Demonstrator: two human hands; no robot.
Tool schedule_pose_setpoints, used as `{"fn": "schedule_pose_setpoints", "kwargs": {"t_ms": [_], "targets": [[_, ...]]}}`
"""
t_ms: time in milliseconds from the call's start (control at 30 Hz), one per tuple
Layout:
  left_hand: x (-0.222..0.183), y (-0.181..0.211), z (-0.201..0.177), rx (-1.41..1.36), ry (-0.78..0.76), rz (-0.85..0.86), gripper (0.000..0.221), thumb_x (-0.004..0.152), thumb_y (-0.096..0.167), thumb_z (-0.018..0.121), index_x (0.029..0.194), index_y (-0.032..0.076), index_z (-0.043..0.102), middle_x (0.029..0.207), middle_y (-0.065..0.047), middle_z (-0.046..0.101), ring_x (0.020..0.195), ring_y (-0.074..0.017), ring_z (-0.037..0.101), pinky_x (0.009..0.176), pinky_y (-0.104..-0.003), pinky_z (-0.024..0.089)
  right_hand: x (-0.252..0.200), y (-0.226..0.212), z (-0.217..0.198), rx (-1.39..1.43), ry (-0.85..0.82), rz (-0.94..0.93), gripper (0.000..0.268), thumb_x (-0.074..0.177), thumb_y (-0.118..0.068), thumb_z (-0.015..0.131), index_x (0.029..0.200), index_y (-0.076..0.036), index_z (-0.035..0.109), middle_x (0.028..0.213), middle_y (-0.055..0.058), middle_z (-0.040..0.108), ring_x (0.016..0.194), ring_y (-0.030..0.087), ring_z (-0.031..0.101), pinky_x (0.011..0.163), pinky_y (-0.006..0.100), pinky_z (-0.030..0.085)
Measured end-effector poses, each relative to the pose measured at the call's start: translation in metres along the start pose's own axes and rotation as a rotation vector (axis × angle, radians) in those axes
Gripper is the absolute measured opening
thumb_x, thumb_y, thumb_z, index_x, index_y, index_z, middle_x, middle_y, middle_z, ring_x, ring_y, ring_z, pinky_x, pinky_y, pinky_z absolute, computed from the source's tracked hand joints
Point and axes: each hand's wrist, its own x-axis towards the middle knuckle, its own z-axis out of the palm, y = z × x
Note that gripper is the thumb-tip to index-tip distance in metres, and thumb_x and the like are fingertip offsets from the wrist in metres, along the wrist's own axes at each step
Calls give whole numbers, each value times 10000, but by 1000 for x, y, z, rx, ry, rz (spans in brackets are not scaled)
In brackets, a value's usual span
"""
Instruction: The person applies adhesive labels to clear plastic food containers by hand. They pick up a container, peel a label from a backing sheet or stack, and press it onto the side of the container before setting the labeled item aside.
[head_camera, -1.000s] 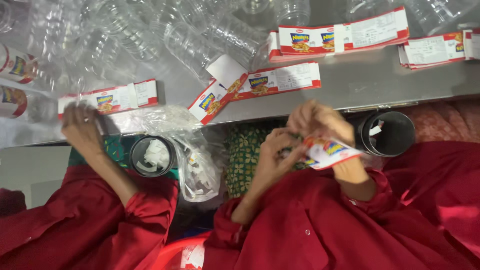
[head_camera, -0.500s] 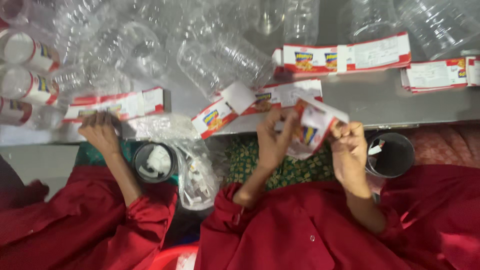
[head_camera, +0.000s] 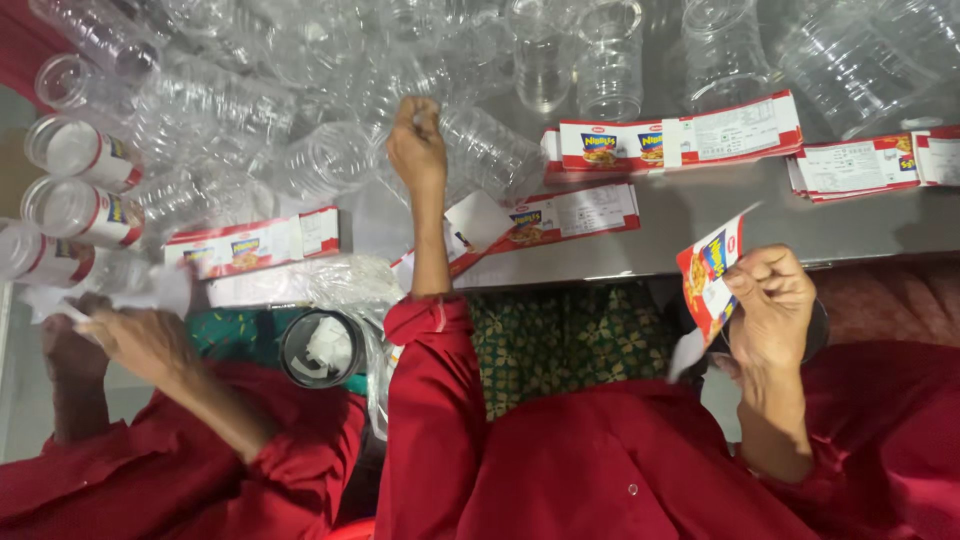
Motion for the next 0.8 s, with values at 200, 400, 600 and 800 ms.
{"fn": "schedule_pose_setpoints", "kwargs": {"t_ms": [200, 400, 600, 800], "targets": [[-89, 25, -72, -229, 48, 680, 219, 1029, 148, 692, 919, -7, 583, 1175, -163, 645, 1081, -303, 632, 963, -405, 495, -7, -23, -37, 39, -71, 17, 174, 972, -100, 771, 1063, 37, 717, 1011, 109, 718, 936, 147, 668, 919, 257, 543], [-221, -60, -54, -369, -602, 107, 235, 1006, 207, 705, 1013, 11, 577, 965, -90, 607, 801, -145, 549, 716, -296, 470, -27, -25, -50, -215, -252, 148, 122, 859, 75, 788, 940, 38, 705, 909, 87, 671, 741, 120, 606, 692, 225, 481], [-286, -148, -17, -777, -664, -100, 548, 1106, 472, 521, 1438, 43, 443, 1585, -129, 421, 1476, -245, 398, 1231, -356, 322, -44, 8, 5, -525, -676, 229, 205, 760, 12, 834, 943, 3, 742, 905, 105, 743, 823, 163, 712, 725, 284, 572], [-282, -134, -44, -1003, -904, -180, 1051, 924, 679, 631, 1663, 82, 181, 1730, -137, 182, 1617, -296, 194, 1300, -442, 246, -54, 34, 50, -607, -837, 271, 214, 773, -50, 845, 978, -34, 784, 925, 77, 782, 828, 143, 731, 735, 280, 571]]}}
